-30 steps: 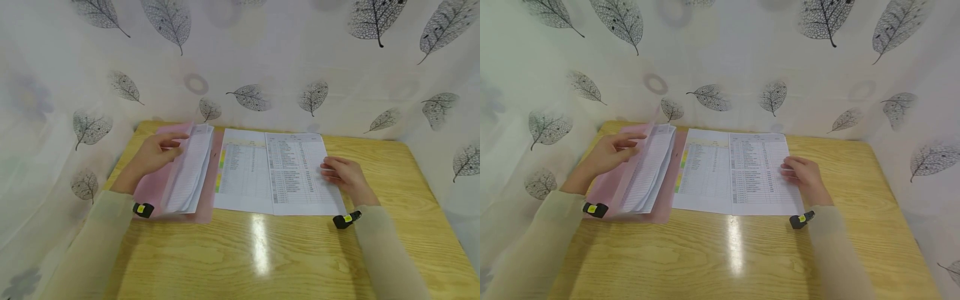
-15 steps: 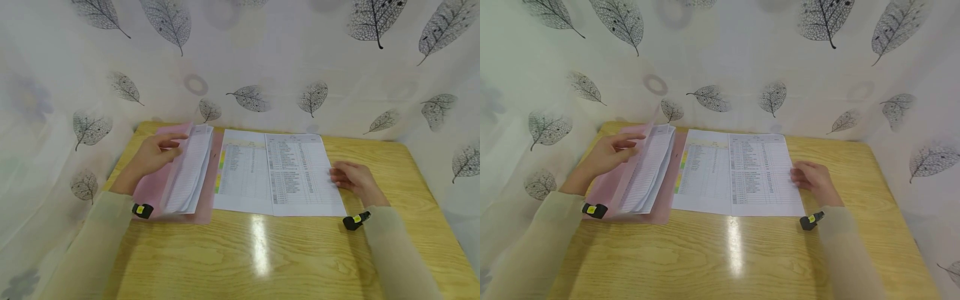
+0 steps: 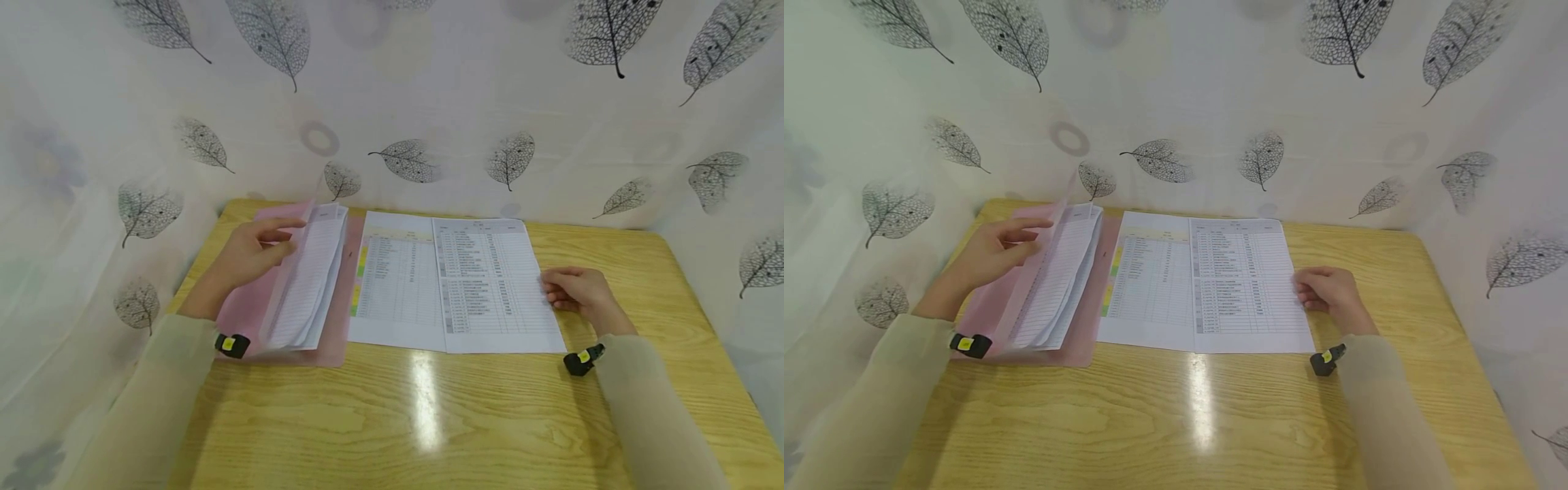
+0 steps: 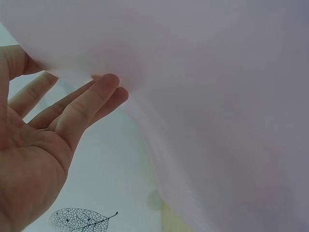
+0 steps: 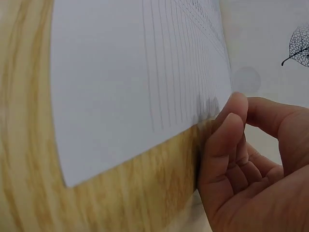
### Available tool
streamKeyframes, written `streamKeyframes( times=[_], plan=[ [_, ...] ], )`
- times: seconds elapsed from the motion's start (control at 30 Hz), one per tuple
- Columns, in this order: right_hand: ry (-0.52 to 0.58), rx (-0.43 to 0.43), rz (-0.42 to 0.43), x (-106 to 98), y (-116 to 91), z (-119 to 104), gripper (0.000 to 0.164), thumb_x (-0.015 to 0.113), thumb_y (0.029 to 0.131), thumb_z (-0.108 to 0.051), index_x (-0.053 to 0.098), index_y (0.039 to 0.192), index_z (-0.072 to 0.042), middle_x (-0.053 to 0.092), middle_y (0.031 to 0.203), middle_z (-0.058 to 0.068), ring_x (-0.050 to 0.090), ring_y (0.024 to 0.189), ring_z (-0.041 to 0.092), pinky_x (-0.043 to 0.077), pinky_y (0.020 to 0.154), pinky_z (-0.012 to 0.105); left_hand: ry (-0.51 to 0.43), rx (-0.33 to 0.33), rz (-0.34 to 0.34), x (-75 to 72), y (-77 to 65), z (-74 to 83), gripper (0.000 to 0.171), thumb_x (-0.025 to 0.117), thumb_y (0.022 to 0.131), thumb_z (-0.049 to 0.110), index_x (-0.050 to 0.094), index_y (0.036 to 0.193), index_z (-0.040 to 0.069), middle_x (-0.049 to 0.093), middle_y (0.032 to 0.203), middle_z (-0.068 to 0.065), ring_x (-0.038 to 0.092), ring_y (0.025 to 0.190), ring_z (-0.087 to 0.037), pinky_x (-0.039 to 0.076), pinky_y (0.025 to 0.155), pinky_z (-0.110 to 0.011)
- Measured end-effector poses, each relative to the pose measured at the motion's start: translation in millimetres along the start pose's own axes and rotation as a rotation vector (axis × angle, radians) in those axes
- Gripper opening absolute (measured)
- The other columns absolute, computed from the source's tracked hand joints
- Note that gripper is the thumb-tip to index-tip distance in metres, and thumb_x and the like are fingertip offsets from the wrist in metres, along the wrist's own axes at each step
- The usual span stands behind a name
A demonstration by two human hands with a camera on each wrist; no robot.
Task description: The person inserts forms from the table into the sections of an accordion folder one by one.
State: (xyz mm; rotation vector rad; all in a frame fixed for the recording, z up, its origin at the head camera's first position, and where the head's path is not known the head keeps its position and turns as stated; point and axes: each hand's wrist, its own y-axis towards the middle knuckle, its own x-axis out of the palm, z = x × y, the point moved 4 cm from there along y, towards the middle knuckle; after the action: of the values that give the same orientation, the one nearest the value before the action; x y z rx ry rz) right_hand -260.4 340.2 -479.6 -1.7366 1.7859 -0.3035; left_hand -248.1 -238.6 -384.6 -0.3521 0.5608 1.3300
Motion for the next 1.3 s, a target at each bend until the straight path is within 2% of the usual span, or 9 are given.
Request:
streamKeyframes(
  times=[0.13,0.4,0.67,0.73,0.87,0.93,1.03,1.2,1.3],
  plan=[
    [-0.069,-0.026,0.053,0,2,2,0.036,0.074,0.098,-0.028,0.062,0.125,-0.006,0.070,0.071,-0.011,0.066,0.062,0.003,0.059,0.062,0.024,0.001,0.005,0.004,-0.1,-0.1,0.4,0.041,0.065,0.099,0.012,0.067,0.139,0.003,0.065,0.141,-0.028,0.067,0.122,-0.046,0.058,0.073,-0.018],
    [-0.187,-0.029,0.183,5,4,2,0.045,0.077,0.096,-0.027,0.064,0.127,0.002,0.068,0.065,-0.011,0.065,0.058,0.004,0.057,0.058,0.024,0.006,-0.005,0.000,0.4,0.3,-0.1,0.042,0.065,0.100,0.013,0.066,0.141,0.005,0.063,0.144,-0.027,0.067,0.123,-0.045,0.057,0.073,-0.018],
    [-0.171,-0.033,0.189,8,3,0,0.036,0.074,0.097,-0.021,0.064,0.123,0.003,0.064,0.063,-0.007,0.061,0.055,0.005,0.055,0.054,0.024,0.011,0.000,0.005,0.9,0.4,-2.4,0.042,0.064,0.100,0.013,0.066,0.141,0.003,0.063,0.145,-0.025,0.067,0.122,-0.045,0.057,0.073,-0.018],
    [-0.141,-0.037,0.178,8,3,0,0.030,0.074,0.097,-0.021,0.067,0.118,0.000,0.062,0.063,-0.007,0.058,0.055,0.005,0.054,0.055,0.024,0.011,0.001,0.005,0.7,0.2,-2.3,0.042,0.064,0.100,0.013,0.066,0.141,0.004,0.063,0.145,-0.026,0.067,0.122,-0.045,0.057,0.073,-0.018],
    [-0.018,-0.047,0.156,4,0,0,0.006,0.077,0.095,-0.024,0.076,0.095,-0.018,0.063,0.065,-0.008,0.054,0.058,0.007,0.052,0.058,0.025,0.018,-0.009,0.004,0.4,-0.1,-1.6,0.042,0.064,0.100,0.013,0.066,0.141,0.005,0.062,0.146,-0.025,0.067,0.123,-0.044,0.057,0.073,-0.017],
    [0.027,-0.062,0.137,2,-1,-2,0.006,0.077,0.095,-0.027,0.076,0.089,-0.025,0.066,0.069,-0.010,0.059,0.062,0.006,0.055,0.061,0.025,0.019,-0.017,0.003,0.2,-0.4,-0.8,0.042,0.064,0.100,0.013,0.066,0.141,0.005,0.061,0.147,-0.024,0.067,0.124,-0.044,0.057,0.073,-0.017],
    [0.000,-0.094,0.114,3,-3,-5,0.010,0.074,0.097,-0.032,0.075,0.100,-0.022,0.069,0.076,-0.015,0.065,0.070,0.004,0.058,0.067,0.024,0.019,-0.023,0.003,0.1,-0.9,0.3,0.042,0.064,0.100,0.013,0.066,0.141,0.005,0.060,0.149,-0.024,0.067,0.124,-0.044,0.057,0.073,-0.017],
    [-0.029,-0.075,0.063,6,-6,-8,0.041,0.066,0.101,-0.033,0.061,0.131,-0.006,0.068,0.080,-0.016,0.066,0.075,0.003,0.057,0.071,0.023,0.015,-0.023,0.005,-0.2,-1.9,2.4,0.042,0.063,0.100,0.012,0.066,0.141,0.004,0.059,0.149,-0.024,0.066,0.124,-0.044,0.057,0.074,-0.017],
    [-0.024,-0.046,0.018,9,-5,-8,0.057,0.067,0.102,-0.034,0.053,0.146,-0.002,0.069,0.081,-0.017,0.067,0.077,0.002,0.058,0.072,0.024,0.015,-0.022,0.007,-0.6,-2.4,3.5,0.042,0.064,0.100,0.012,0.066,0.140,0.004,0.060,0.148,-0.025,0.067,0.123,-0.044,0.057,0.073,-0.018]
  ],
)
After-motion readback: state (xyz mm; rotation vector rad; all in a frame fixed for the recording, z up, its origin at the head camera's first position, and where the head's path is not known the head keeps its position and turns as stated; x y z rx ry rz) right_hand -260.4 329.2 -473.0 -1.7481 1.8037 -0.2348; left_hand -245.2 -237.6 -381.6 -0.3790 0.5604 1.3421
